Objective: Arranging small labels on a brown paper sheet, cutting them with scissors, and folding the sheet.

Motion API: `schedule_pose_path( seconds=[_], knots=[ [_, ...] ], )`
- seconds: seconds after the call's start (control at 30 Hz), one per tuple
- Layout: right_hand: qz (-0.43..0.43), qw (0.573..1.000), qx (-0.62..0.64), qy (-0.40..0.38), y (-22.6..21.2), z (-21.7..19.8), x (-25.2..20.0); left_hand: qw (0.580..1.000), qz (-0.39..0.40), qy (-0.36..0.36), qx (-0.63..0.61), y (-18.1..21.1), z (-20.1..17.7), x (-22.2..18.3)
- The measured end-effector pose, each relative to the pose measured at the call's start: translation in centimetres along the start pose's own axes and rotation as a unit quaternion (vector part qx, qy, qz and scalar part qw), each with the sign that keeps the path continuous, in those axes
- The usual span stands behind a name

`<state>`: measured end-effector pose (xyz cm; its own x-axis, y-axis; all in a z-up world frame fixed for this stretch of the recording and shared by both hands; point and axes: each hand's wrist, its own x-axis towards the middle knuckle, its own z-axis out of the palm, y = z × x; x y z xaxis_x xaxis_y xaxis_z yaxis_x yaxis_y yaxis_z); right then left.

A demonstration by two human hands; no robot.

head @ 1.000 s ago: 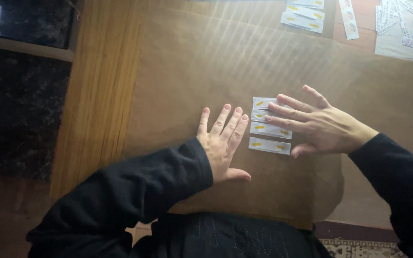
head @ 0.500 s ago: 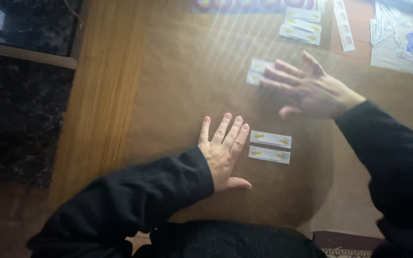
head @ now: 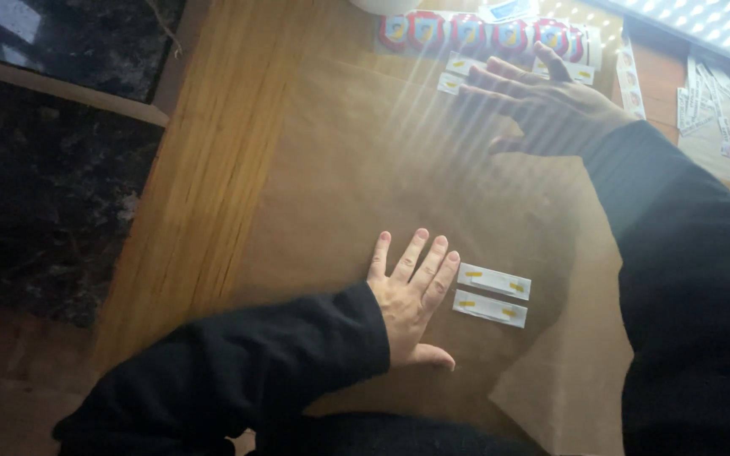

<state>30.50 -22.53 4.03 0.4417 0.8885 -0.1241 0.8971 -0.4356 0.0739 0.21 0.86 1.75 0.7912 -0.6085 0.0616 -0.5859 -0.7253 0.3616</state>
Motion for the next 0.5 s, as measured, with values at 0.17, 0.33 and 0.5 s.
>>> schedule_pose_path(
  seconds=[0.17,0.33,0.5],
  knots=[
    [-0.011,1.0,-0.005,0.018,0.7,0.7,-0.1,1.0,-0.002,-0.011,0.01,0.0,0.0,0.0],
    [-0.018,0.999,-0.013,0.036,1.4,0.7,-0.2,1.0,-0.002,-0.012,-0.007,0.0,-0.1,0.1],
    [-0.022,0.998,-0.022,0.056,1.8,0.6,-0.5,1.0,-0.002,-0.012,0.006,0.0,-0.2,0.1]
  ],
)
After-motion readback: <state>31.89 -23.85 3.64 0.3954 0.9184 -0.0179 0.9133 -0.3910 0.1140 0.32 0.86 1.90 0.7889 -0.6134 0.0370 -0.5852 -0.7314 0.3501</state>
